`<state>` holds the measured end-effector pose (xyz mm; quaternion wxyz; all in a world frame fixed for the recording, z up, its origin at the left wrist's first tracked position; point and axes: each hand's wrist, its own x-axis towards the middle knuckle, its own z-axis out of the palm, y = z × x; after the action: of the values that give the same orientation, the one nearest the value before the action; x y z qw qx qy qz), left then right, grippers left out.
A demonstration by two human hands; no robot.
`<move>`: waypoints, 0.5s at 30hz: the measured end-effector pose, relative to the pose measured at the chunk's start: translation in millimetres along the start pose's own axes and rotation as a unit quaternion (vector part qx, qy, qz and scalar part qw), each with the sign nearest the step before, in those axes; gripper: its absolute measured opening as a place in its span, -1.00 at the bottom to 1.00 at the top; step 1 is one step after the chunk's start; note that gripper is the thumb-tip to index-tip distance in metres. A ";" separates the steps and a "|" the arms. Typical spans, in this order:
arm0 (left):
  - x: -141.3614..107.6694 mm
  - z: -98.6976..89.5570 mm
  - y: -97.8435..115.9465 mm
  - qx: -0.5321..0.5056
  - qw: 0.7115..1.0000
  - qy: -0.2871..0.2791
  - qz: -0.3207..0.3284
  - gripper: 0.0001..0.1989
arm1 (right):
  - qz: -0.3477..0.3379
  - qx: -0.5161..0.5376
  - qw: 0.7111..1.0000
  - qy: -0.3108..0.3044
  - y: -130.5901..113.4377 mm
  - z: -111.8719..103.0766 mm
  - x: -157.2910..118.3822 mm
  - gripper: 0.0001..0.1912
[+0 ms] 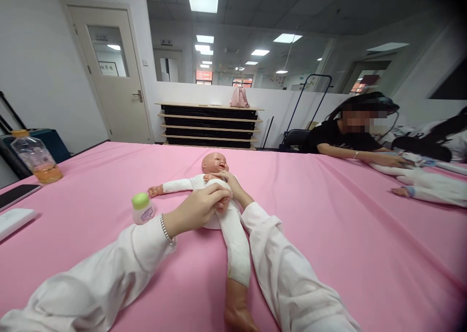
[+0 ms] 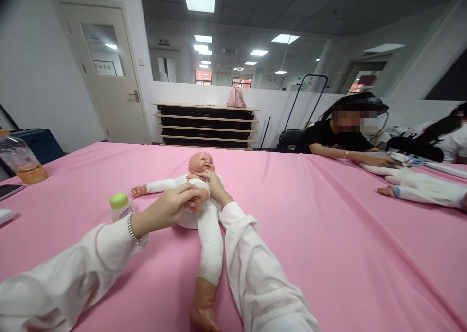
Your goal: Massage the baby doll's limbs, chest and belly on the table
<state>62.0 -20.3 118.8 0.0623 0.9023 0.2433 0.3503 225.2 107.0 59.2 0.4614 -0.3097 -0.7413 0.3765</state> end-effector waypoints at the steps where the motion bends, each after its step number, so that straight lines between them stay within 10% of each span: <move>1: 3.8 5.4 -6.9 0.003 1.000 -0.008 -0.005 -0.63 | -0.005 -0.015 1.000 -0.001 0.2 -1.5 0.1 -0.72; 15: 0.9 37.5 -21.6 0.026 0.997 -0.054 0.046 -0.73 | -0.007 -0.076 0.993 -0.090 -5.4 -12.6 0.1 -0.65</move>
<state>78.9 1.2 85.2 0.0353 0.9317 0.2067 0.2966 236.1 107.6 67.5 0.3706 -0.3034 -0.8084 0.3421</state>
